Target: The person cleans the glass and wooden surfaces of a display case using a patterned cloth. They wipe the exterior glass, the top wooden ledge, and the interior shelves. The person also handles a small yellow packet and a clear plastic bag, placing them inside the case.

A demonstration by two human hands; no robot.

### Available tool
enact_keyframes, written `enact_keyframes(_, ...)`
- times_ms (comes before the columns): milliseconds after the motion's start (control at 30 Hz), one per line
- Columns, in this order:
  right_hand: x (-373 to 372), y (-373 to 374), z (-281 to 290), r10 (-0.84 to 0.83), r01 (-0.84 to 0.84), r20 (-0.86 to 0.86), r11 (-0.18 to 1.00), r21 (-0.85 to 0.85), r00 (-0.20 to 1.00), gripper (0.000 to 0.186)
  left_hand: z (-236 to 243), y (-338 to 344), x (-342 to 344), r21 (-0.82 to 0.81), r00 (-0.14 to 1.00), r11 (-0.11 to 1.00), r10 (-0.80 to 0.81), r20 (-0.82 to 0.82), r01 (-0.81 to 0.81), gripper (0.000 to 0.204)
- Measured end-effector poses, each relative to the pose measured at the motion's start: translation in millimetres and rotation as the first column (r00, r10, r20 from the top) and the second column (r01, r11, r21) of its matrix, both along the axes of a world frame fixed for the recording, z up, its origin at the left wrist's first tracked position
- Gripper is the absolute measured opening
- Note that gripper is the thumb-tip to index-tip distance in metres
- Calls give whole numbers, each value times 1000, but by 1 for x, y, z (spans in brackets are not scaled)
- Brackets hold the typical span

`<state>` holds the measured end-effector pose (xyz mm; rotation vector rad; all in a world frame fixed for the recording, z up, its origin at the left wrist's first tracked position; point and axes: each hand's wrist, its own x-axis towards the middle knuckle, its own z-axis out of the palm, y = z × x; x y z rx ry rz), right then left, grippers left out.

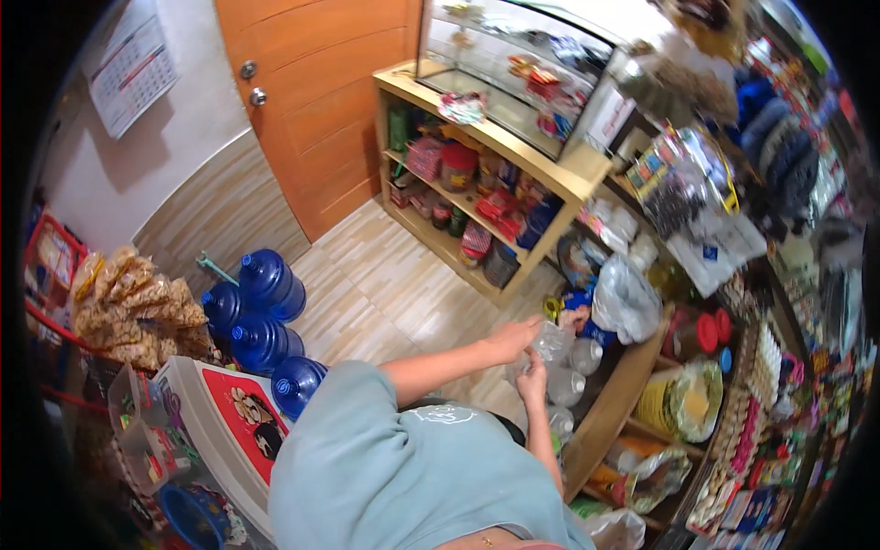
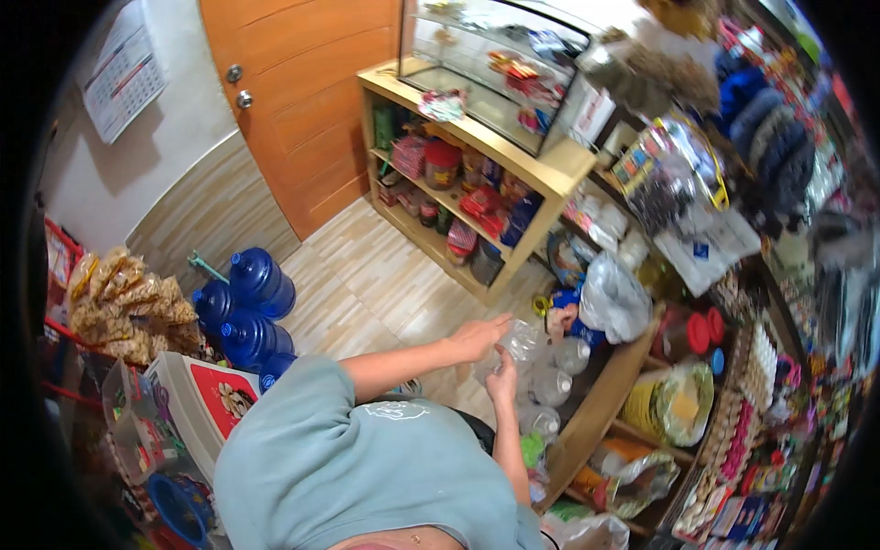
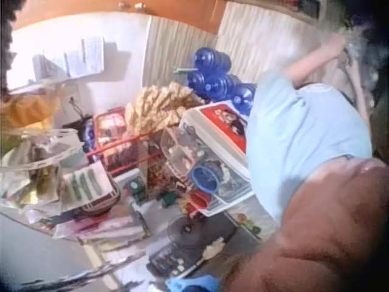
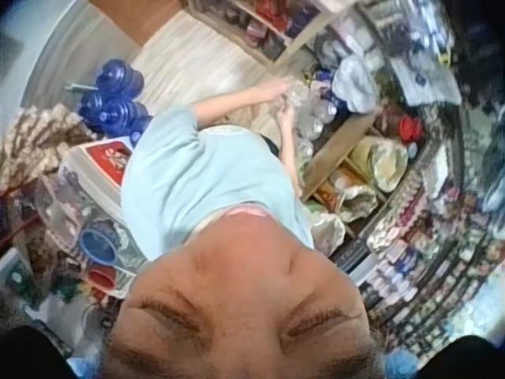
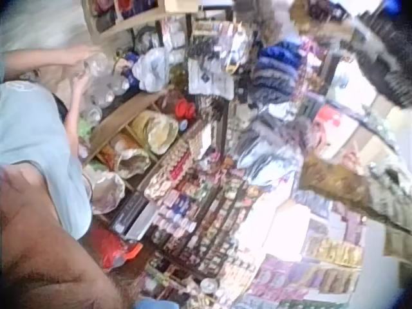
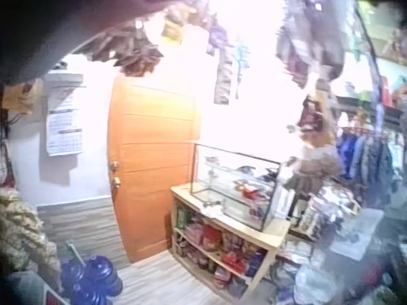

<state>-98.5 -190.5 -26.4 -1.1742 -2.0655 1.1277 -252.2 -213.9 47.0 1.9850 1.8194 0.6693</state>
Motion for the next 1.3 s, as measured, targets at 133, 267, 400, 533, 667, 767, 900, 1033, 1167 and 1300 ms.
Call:
enact_keyframes(133,-94,14,-8,231,-231,-8,972,37,973,57,-5,-27,-93,32,968,968,251,-2,-250,54)
enact_keyframes(267,-189,14,2,484,-473,-24,863,179,874,59,-5,-70,-182,-3,882,883,470,-27,-470,55)
enact_keyframes(400,-266,11,18,645,-645,26,764,-5,764,52,13,-125,-236,-117,745,743,666,36,-659,58)
enact_keyframes(533,-320,8,36,761,-757,47,648,-80,647,42,-3,-168,-272,-142,650,655,755,88,-742,60)
enact_keyframes(667,-365,13,44,838,-817,-5,531,-223,546,37,5,-182,-290,-216,552,592,804,220,-777,63)
enact_keyframes(767,-405,23,38,876,-854,2,472,-218,483,35,-4,-183,-313,-191,509,596,782,359,-780,63)
enact_keyframes(900,-464,58,25,903,-895,-60,411,-172,426,36,-14,-153,-369,-171,494,612,747,444,-772,64)
enact_keyframes(1033,-524,121,30,874,-859,-78,449,-244,479,36,-18,-90,-442,-152,537,667,696,476,-730,64)
enact_keyframes(1167,-561,195,63,780,-784,-117,586,-204,614,24,11,-9,-510,-118,661,765,613,434,-633,64)
enact_keyframes(1300,-593,264,81,577,-606,-269,795,-34,771,16,38,53,-565,-51,668,785,557,493,-617,63)
